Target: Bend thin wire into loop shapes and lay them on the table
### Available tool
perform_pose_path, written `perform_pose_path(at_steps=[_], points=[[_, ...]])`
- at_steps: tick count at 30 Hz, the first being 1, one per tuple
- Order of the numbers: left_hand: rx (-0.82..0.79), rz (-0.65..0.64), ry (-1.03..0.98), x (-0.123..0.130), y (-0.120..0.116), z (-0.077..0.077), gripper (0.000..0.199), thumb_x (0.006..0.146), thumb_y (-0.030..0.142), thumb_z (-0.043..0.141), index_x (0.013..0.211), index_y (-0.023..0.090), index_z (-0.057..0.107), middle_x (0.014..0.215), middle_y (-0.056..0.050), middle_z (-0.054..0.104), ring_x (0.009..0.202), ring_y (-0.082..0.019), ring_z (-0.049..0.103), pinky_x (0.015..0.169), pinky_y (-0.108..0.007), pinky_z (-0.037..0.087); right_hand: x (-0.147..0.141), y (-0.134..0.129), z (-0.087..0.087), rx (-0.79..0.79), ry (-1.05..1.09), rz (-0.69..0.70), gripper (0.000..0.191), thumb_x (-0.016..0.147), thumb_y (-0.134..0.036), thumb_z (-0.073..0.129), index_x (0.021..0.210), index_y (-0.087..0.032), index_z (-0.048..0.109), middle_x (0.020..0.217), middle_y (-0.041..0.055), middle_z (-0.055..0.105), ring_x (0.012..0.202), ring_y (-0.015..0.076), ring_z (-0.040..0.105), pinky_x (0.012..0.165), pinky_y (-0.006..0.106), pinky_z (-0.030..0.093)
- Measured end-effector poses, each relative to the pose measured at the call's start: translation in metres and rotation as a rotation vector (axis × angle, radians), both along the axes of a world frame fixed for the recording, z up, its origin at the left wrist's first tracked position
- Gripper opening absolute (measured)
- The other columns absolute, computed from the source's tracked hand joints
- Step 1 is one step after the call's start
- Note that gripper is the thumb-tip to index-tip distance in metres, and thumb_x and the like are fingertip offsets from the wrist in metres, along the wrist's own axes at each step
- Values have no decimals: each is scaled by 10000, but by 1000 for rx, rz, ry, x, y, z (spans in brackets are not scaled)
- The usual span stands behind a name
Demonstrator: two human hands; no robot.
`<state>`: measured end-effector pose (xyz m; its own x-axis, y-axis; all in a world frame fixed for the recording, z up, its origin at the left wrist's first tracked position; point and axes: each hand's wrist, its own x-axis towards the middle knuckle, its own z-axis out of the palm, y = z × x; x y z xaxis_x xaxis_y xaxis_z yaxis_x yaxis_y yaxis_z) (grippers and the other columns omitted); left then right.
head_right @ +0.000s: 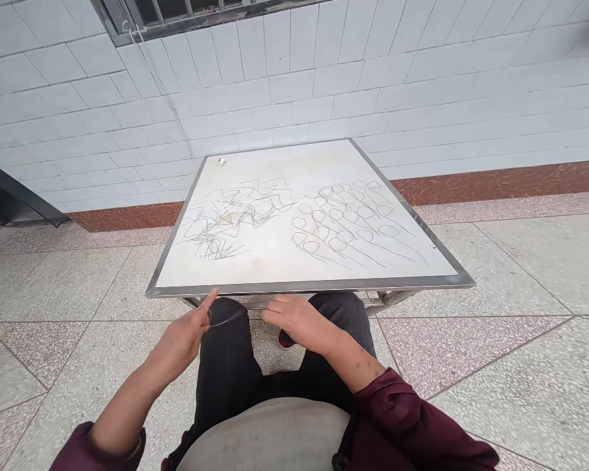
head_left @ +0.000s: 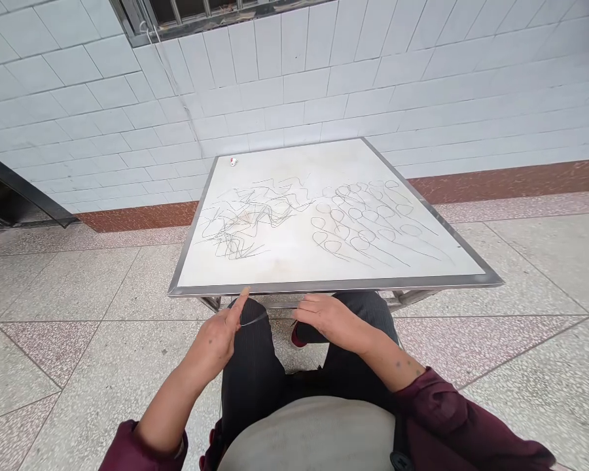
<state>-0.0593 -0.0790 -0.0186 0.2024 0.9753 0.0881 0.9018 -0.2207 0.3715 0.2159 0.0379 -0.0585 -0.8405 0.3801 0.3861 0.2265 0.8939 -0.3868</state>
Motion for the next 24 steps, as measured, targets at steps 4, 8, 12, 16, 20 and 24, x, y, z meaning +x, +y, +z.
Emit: perform_pose_path(at_steps=[4,8,12,16,20,24], points=[[11,61,48,-15,-4,3,737,869,79,363,1491,249,6,734,5,546,605,-147,518,592,-259,446,11,8,11,-90,144,-273,239,968,-185,351,985,-190,590,823,65,616,789,191,544,689,324,446],[-3,-110,56,5,0,10,742,871,58,353,1490,238,-17,804,-17,567,677,-156,527,650,-282,461,-24,-13,31,-166,143,-123,186,968,-257,393,1029,-194,556,947,79,637,904,202,578,786,356,478],[53,-252,88,30,6,15,764,832,11,355,1493,231,39,821,-36,576,726,-183,526,694,-325,467,-61,-39,25,-444,-3,-111,152,948,-285,436,1045,-173,470,796,43,622,705,176,616,650,316,499],[63,-328,128,38,10,17,757,836,-4,342,1494,214,39,828,-43,586,741,-190,519,719,-340,464,-67,-49,7,-827,64,-56,119,979,-266,315,1046,-207,394,742,-34,564,470,80,535,488,212,438],[201,-265,101,38,13,12,661,912,62,331,1493,205,52,859,-62,598,765,-193,533,727,-347,466,-63,-48,2,-783,180,-80,85,965,-230,333,913,-210,397,733,-52,538,471,61,491,530,210,417],[311,-234,29,40,14,5,633,934,90,339,1491,212,63,879,-62,613,812,-196,549,765,-356,475,-58,-42,8,-728,150,-95,96,974,-253,319,932,-215,396,766,-36,572,533,80,537,557,216,419]])
